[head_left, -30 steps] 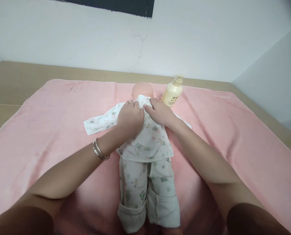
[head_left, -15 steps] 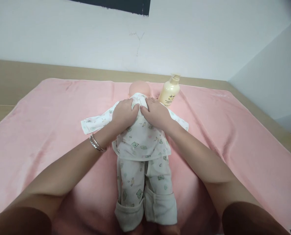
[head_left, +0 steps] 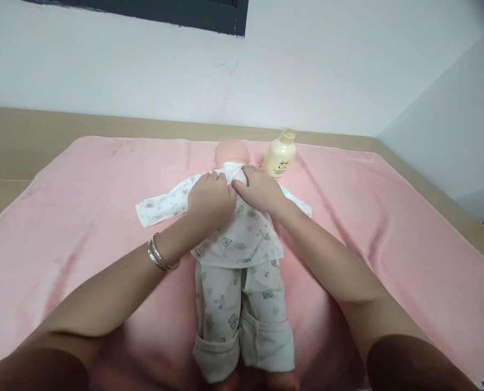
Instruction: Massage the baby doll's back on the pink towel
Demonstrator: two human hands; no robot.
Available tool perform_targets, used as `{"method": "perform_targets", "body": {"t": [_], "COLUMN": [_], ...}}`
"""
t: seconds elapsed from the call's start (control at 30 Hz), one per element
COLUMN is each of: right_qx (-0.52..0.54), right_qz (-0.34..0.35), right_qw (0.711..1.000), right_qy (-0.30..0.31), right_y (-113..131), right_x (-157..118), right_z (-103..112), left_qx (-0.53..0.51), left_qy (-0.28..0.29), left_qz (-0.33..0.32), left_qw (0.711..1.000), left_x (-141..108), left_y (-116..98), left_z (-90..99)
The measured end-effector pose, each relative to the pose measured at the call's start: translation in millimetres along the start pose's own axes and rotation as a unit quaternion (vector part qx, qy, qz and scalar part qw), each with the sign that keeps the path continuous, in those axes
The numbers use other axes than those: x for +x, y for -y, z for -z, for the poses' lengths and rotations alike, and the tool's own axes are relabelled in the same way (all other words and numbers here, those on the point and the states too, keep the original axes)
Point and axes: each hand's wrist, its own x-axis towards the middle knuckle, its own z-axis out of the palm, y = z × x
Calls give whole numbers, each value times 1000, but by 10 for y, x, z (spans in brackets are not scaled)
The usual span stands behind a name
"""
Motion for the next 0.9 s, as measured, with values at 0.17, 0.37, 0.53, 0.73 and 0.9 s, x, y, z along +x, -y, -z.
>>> {"method": "perform_targets", "body": {"t": [0.17,0.37,0.53,0.73,0.9], "right_qx": [-48,-69,-28,-99,-76], "right_qz": [-5,-25,-40,9,5], "right_qw": [999,995,997,994,996], "right_qy": [25,62,52,42,36], "right_y": [133,167,17,183,129], "right_x": [-90,-104,16,-128,-71], "right_z": [160,215,71,77,111], "left_qx": [-45,-73,42,-57,-93], "left_qy": [63,98,47,69,68], "left_qz": [9,17,-6,10,30], "left_qw": [997,992,998,996,993], "left_x": [146,269,72,238,266], "left_y": [120,250,46,190,219], "left_z": [45,1,13,-27,-29]}}
